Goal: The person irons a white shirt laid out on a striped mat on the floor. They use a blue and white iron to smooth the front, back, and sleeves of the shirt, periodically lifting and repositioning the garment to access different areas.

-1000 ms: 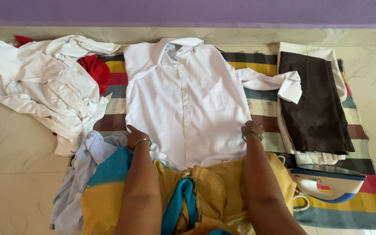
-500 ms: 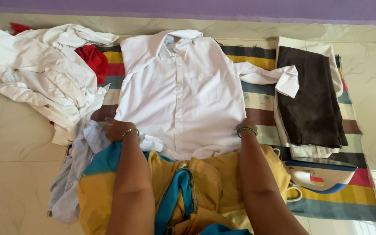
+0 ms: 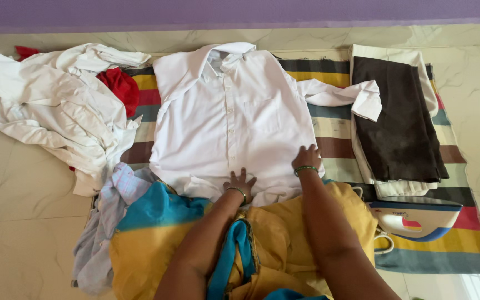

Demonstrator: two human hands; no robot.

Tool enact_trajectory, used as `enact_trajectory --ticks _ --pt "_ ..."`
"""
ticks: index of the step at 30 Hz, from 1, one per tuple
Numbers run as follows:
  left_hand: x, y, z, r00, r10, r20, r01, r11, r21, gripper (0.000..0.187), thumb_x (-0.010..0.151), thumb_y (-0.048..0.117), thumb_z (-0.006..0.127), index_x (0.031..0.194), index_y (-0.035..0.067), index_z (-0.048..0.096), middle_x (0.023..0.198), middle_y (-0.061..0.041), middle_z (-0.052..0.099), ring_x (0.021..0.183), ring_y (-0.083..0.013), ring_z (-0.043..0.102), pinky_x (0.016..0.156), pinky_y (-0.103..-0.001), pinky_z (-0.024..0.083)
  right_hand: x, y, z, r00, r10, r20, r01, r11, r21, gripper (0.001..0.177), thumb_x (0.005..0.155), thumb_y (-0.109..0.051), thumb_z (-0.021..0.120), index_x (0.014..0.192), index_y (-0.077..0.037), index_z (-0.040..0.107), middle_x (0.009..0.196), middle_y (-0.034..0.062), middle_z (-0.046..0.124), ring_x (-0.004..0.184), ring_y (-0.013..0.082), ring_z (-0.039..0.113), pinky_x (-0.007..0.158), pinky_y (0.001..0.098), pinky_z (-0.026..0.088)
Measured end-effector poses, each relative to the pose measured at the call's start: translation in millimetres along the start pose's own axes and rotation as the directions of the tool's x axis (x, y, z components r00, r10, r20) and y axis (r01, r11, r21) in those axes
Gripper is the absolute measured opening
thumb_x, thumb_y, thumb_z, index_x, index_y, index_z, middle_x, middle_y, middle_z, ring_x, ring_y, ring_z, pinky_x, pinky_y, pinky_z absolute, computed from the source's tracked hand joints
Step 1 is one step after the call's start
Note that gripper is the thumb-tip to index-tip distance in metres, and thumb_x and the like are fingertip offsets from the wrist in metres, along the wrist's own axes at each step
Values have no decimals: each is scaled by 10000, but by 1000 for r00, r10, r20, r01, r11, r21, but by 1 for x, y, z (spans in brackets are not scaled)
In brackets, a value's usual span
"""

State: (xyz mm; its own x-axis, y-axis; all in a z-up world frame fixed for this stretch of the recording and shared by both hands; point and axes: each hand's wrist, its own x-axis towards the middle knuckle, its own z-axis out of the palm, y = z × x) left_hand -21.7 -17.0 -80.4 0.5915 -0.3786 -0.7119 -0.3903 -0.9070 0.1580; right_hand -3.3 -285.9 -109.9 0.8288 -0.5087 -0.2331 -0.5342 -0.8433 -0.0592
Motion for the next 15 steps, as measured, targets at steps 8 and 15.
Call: enact_trajectory --ticks 8,15 --pt "-15 12 -3 985 -104 140 92 992 88 845 968 442 594 1581 613 38 1730 10 -237 1564 -528 -95 1068 -670 432 -48 -45 71 525 -437 730 683 729 -55 481 934 -508 612 1178 -117 751 1227 116 747 1142 341 703 992 446 526" --pt "-11 8 18 994 -82 75 80 996 24 904 938 367 639 1588 610 60 1726 -33 -247 1530 -584 -138 1137 -727 280 -63 -27 50 724 -462 512 495 865 81 442 887 -489 665 1179 -165 735 1217 120 715 1171 333 648 1015 442 508"
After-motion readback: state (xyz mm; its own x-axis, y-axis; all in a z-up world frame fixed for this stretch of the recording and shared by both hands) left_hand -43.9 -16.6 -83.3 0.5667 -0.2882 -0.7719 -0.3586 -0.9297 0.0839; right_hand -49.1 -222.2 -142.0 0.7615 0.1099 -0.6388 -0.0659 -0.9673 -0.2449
